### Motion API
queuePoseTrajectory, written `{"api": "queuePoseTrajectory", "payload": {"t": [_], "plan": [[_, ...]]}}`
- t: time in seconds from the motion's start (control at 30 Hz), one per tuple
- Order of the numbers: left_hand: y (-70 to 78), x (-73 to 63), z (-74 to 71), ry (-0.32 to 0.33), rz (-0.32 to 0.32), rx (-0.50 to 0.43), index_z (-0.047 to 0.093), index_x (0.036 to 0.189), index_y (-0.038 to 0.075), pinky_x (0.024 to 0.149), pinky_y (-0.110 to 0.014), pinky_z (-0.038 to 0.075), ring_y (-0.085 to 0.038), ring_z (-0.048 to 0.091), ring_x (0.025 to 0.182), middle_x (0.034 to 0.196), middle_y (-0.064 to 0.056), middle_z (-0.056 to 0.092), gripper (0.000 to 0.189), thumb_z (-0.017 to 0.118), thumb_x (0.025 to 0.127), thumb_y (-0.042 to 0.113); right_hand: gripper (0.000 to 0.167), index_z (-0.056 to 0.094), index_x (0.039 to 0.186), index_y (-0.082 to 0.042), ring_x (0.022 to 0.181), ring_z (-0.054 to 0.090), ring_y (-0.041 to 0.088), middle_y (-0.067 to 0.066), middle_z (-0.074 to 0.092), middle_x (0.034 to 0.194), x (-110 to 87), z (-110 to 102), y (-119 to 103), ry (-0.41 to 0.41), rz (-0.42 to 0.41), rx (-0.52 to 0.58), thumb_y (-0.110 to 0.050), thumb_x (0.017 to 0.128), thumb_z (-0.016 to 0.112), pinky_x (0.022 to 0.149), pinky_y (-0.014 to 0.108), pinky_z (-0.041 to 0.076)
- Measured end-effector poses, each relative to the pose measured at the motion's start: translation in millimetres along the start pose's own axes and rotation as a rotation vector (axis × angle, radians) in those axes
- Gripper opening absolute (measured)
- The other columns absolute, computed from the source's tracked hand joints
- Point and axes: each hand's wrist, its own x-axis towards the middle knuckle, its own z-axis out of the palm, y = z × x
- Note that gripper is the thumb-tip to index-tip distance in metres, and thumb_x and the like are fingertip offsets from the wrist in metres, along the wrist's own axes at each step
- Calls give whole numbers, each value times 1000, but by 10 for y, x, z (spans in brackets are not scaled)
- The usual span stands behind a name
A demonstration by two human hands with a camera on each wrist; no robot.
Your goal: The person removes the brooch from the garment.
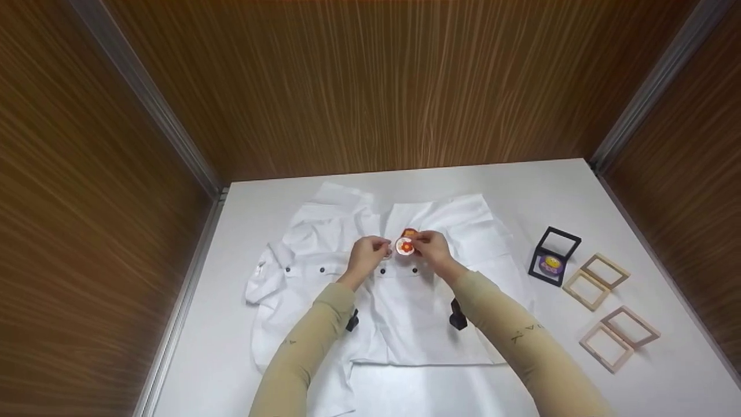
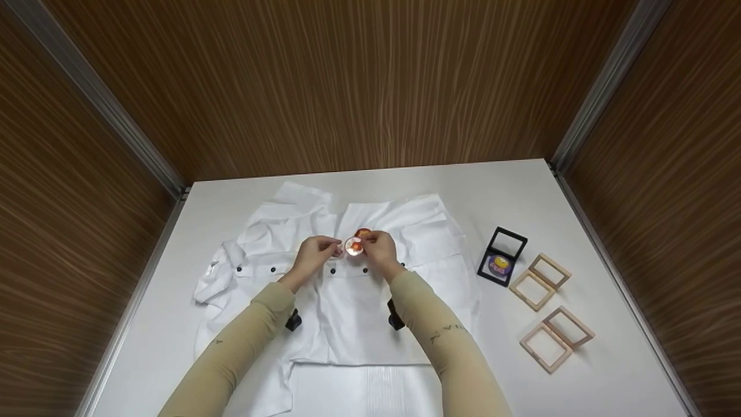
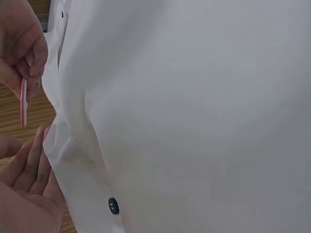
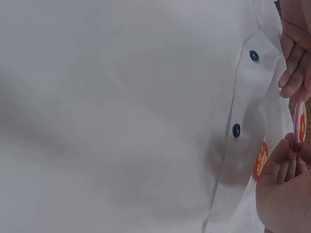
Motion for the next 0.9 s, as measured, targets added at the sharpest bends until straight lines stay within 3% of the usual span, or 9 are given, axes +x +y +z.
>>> {"api": "queuePoseTrajectory", "payload": {"t": [0.2, 0.37, 0.67, 0.9], "plan": [[38, 2, 43, -29, -16, -58, 76, 118, -7, 81, -26, 64, -29, 79, 95, 101, -21, 80, 23, 61, 104, 4, 21, 67, 118, 14, 81, 62, 7, 10, 71, 97, -12, -88, 5, 9, 15, -20, 0, 102, 64, 69, 14, 53], [49, -1, 85, -43, -29, -77, 75, 119, -7, 81, -25, 64, -24, 78, 92, 102, -20, 79, 24, 60, 105, 5, 20, 69, 114, 15, 76, 60, 6, 8, 71, 91, -12, -154, 33, 20, 3, -41, -1, 102, 65, 66, 14, 52], [34, -24, 134, -57, -25, -50, 76, 120, -4, 77, -23, 62, -22, 78, 91, 104, -19, 80, 25, 60, 106, 8, 23, 68, 123, 7, 91, 63, 13, 14, 69, 112, -43, -273, 68, 24, 88, -68, -7, 106, 63, 82, 24, 59], [21, -10, 185, -52, -25, -23, 77, 119, -2, 77, -22, 61, -19, 77, 90, 102, -15, 80, 24, 61, 106, 9, 23, 67, 123, 7, 91, 64, 14, 15, 70, 114, -73, -343, 115, 30, 98, -76, -7, 106, 61, 84, 26, 60]]}}
